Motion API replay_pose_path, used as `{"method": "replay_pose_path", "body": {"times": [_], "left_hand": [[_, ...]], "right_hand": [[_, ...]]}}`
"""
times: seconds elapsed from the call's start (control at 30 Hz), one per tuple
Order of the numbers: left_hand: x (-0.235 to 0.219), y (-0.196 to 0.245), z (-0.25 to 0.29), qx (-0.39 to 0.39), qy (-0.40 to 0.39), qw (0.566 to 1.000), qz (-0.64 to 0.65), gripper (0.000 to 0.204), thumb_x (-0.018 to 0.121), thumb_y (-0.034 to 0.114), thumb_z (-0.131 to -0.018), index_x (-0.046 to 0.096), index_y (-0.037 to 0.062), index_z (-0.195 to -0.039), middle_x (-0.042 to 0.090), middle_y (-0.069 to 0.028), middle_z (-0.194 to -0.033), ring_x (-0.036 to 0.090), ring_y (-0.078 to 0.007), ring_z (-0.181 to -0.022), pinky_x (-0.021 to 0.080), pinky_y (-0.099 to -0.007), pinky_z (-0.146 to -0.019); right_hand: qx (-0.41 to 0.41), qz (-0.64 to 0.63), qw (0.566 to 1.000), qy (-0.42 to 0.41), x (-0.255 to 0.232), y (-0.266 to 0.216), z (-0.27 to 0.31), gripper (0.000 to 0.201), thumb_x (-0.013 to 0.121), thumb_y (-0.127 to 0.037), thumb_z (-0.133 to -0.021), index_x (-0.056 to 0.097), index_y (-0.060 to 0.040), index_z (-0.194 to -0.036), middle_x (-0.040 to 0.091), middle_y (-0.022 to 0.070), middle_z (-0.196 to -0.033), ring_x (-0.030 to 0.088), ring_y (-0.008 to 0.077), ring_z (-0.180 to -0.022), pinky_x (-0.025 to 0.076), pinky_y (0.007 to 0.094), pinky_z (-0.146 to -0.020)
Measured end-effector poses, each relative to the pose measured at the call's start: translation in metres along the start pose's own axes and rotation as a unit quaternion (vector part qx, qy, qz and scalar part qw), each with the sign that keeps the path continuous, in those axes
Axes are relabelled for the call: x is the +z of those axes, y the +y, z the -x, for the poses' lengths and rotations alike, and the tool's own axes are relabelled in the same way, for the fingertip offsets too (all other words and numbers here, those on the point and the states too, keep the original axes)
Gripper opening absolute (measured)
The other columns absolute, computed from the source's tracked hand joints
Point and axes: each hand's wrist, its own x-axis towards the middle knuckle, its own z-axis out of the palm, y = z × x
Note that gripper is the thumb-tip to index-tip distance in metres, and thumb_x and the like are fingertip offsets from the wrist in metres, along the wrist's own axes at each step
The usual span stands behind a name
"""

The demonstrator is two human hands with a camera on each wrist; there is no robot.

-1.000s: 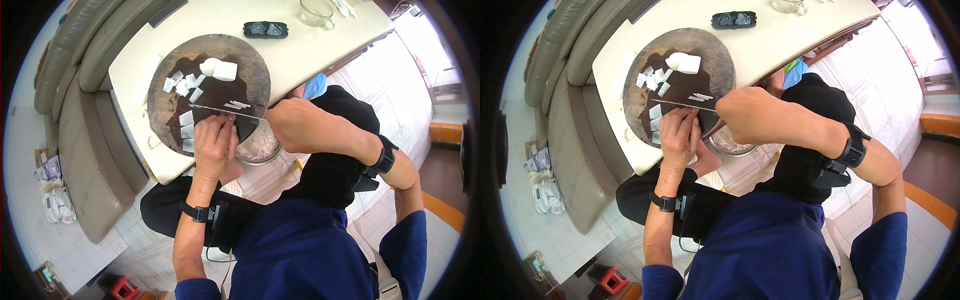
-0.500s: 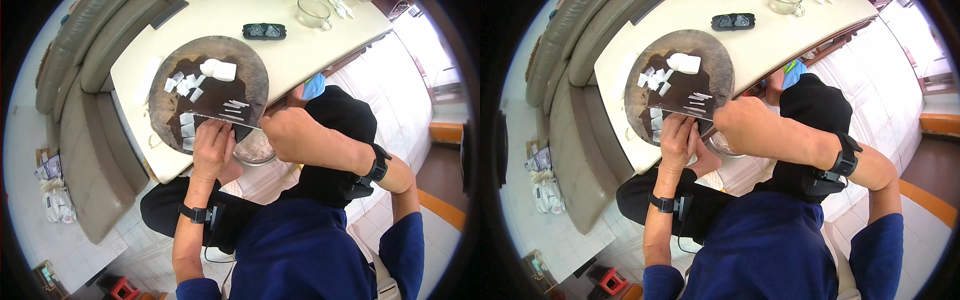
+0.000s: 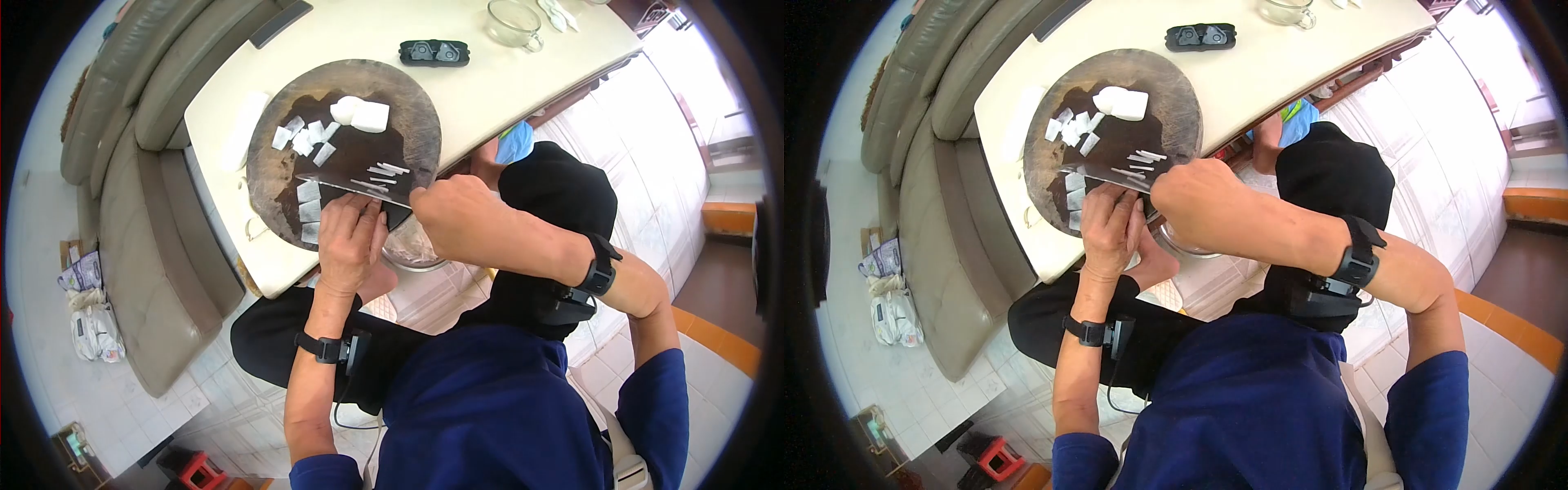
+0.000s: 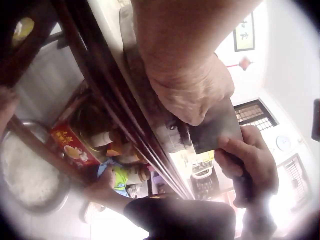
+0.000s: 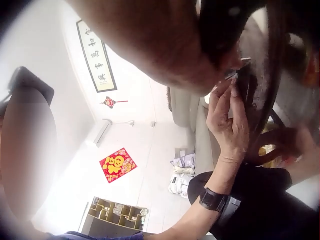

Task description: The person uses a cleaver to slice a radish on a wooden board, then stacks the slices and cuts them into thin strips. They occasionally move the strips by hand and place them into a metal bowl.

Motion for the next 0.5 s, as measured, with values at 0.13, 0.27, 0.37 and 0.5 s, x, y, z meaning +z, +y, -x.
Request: {"method": "replay_pose_path", "body": {"times": [0.13,0.27,0.37,0.5], "left_hand": [[-0.001,0.0,0.001,-0.002,-0.011,1.0,-0.019,0.02,0.072,0.002,-0.073,0.068,-0.0028,-0.092,0.061,-0.012,-0.092,0.059,-0.0316,-0.091,0.047,-0.0428,-0.081],[-0.001,0.0,0.003,-0.008,-0.017,1.0,-0.01,0.019,0.071,0.0,-0.073,0.068,-0.0017,-0.091,0.061,-0.0134,-0.091,0.058,-0.0334,-0.084,0.045,-0.043,-0.075],[-0.002,0.0,0.002,-0.012,-0.025,1.0,-0.014,0.019,0.071,0.0,-0.072,0.068,-0.0022,-0.091,0.062,-0.0139,-0.091,0.058,-0.0337,-0.084,0.045,-0.043,-0.075],[-0.004,0.0,0.003,-0.004,-0.004,1.0,0.027,0.02,0.07,0.0,-0.072,0.067,-0.0034,-0.091,0.063,-0.015,-0.095,0.06,-0.0348,-0.089,0.047,-0.043,-0.078]], "right_hand": [[-0.007,0.004,1.0,0.002,-0.004,-0.003,0.014,0.012,0.061,0.0,-0.067,0.057,0.0061,-0.077,0.062,0.0234,-0.064,0.065,0.0392,-0.062,0.051,0.0448,-0.056],[-0.002,0.033,0.999,-0.02,-0.005,-0.009,0.016,0.006,0.065,-0.006,-0.07,0.067,0.0,-0.069,0.065,0.0203,-0.07,0.068,0.0354,-0.068,0.054,0.0424,-0.058],[-0.015,0.04,0.999,-0.028,-0.002,-0.013,0.005,0.006,0.066,-0.006,-0.07,0.068,-0.0003,-0.071,0.066,0.0198,-0.072,0.068,0.0351,-0.071,0.054,0.0419,-0.06],[-0.025,0.002,0.999,0.026,0.005,-0.011,-0.007,0.007,0.066,-0.006,-0.069,0.068,0.0003,-0.071,0.066,0.0201,-0.072,0.068,0.0362,-0.071,0.055,0.0425,-0.061]]}}
